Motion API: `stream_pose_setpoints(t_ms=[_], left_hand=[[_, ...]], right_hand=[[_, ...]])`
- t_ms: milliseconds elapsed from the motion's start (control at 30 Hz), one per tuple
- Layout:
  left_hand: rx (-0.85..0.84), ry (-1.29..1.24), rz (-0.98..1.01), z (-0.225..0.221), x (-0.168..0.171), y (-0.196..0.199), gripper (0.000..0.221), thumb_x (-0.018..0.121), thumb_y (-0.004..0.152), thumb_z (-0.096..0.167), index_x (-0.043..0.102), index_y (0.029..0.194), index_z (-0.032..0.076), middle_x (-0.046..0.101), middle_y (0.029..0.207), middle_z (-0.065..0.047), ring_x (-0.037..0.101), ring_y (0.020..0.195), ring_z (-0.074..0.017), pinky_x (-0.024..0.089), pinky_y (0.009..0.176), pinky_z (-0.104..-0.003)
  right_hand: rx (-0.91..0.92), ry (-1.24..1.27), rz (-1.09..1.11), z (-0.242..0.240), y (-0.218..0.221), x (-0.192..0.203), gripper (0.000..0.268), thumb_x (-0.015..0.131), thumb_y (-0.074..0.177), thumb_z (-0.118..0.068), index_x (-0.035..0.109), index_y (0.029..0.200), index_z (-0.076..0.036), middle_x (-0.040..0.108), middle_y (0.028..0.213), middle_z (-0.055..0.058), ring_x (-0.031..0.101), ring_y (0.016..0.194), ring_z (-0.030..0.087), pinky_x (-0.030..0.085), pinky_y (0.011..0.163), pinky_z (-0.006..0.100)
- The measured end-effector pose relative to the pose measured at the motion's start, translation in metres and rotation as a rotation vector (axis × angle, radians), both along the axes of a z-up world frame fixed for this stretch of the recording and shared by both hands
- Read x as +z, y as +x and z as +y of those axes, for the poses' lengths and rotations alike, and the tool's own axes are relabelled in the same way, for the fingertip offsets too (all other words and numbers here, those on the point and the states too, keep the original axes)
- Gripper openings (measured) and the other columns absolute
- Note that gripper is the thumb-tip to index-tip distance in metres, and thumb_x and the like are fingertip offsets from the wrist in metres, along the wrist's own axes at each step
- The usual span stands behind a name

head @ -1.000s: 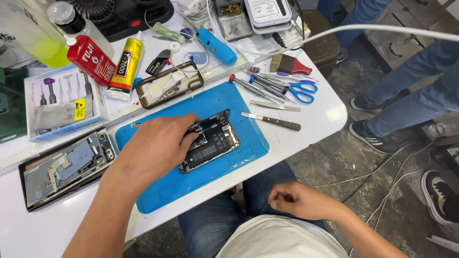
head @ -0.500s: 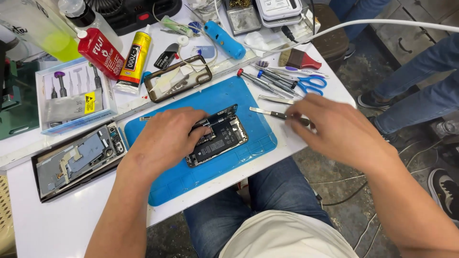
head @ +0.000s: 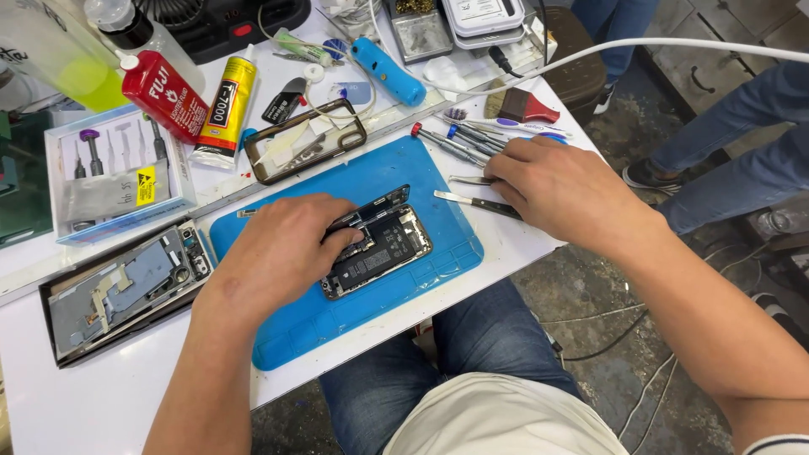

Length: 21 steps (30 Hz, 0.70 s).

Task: A person is disassembling a mobile phone on a workbench to repair or replace internal components.

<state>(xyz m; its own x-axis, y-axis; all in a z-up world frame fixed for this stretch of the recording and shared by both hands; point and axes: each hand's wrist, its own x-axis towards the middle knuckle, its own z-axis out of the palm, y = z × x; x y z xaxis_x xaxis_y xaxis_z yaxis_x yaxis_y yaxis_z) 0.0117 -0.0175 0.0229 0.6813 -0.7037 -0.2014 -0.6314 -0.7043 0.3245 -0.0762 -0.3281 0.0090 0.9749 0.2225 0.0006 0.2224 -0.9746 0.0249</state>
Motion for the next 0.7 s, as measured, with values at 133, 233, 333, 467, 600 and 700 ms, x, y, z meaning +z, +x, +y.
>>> stream_pose_setpoints(t_ms=[133,233,333,467,600,700], left_hand=[[-0.016,-0.003,0.003,-0.001,0.0,0.0,0.029,0.062,0.099,0.032,0.069,0.12,0.014,0.074,0.109,-0.007,0.066,0.101,-0.0377,0.05,0.079,-0.055],[-0.014,-0.009,-0.011,0.003,-0.001,0.0,0.022,0.064,0.1,0.032,0.069,0.108,0.012,0.073,0.099,-0.01,0.065,0.094,-0.0401,0.048,0.074,-0.055],[-0.025,-0.052,-0.018,0.004,-0.004,0.0,0.022,0.065,0.101,0.031,0.07,0.1,0.01,0.072,0.093,-0.01,0.064,0.088,-0.0402,0.046,0.069,-0.054],[-0.006,-0.046,0.006,0.002,0.001,-0.001,0.022,0.063,0.103,0.03,0.068,0.094,0.011,0.072,0.09,-0.008,0.064,0.084,-0.0378,0.046,0.068,-0.053],[-0.004,-0.05,0.008,0.002,0.001,-0.002,0.021,0.062,0.103,0.029,0.07,0.095,0.011,0.072,0.084,-0.009,0.063,0.08,-0.039,0.045,0.064,-0.053],[0.012,-0.043,-0.025,0.001,-0.002,-0.002,0.021,0.063,0.102,0.029,0.066,0.089,0.013,0.07,0.078,-0.009,0.062,0.078,-0.0406,0.043,0.062,-0.054]], right_hand=[[0.101,0.077,-0.045,-0.008,-0.004,-0.001,0.022,0.062,0.101,-0.027,0.068,0.114,-0.011,0.067,0.099,0.009,0.066,0.092,0.034,0.054,0.074,0.05],[0.19,0.152,-0.086,-0.014,-0.006,0.0,0.029,0.066,0.095,-0.025,0.07,0.118,-0.007,0.066,0.098,0.011,0.066,0.091,0.034,0.053,0.081,0.047],[0.161,0.263,-0.11,-0.016,-0.016,0.009,0.03,0.069,0.094,-0.02,0.071,0.12,-0.005,0.066,0.101,0.01,0.066,0.091,0.028,0.052,0.082,0.042],[0.103,0.597,-0.121,0.004,-0.035,0.024,0.017,0.067,0.096,-0.006,0.065,0.113,-0.001,0.067,0.105,0.01,0.064,0.092,0.021,0.056,0.079,0.032],[0.184,0.973,-0.084,0.034,-0.035,-0.009,0.02,0.055,0.101,-0.007,0.046,0.116,0.002,0.071,0.105,0.017,0.075,0.1,0.024,0.066,0.088,0.032],[0.107,1.118,-0.085,0.059,-0.037,-0.02,0.015,0.046,0.107,-0.012,0.035,0.114,-0.004,0.068,0.095,0.019,0.065,0.069,0.02,0.055,0.059,0.029]])
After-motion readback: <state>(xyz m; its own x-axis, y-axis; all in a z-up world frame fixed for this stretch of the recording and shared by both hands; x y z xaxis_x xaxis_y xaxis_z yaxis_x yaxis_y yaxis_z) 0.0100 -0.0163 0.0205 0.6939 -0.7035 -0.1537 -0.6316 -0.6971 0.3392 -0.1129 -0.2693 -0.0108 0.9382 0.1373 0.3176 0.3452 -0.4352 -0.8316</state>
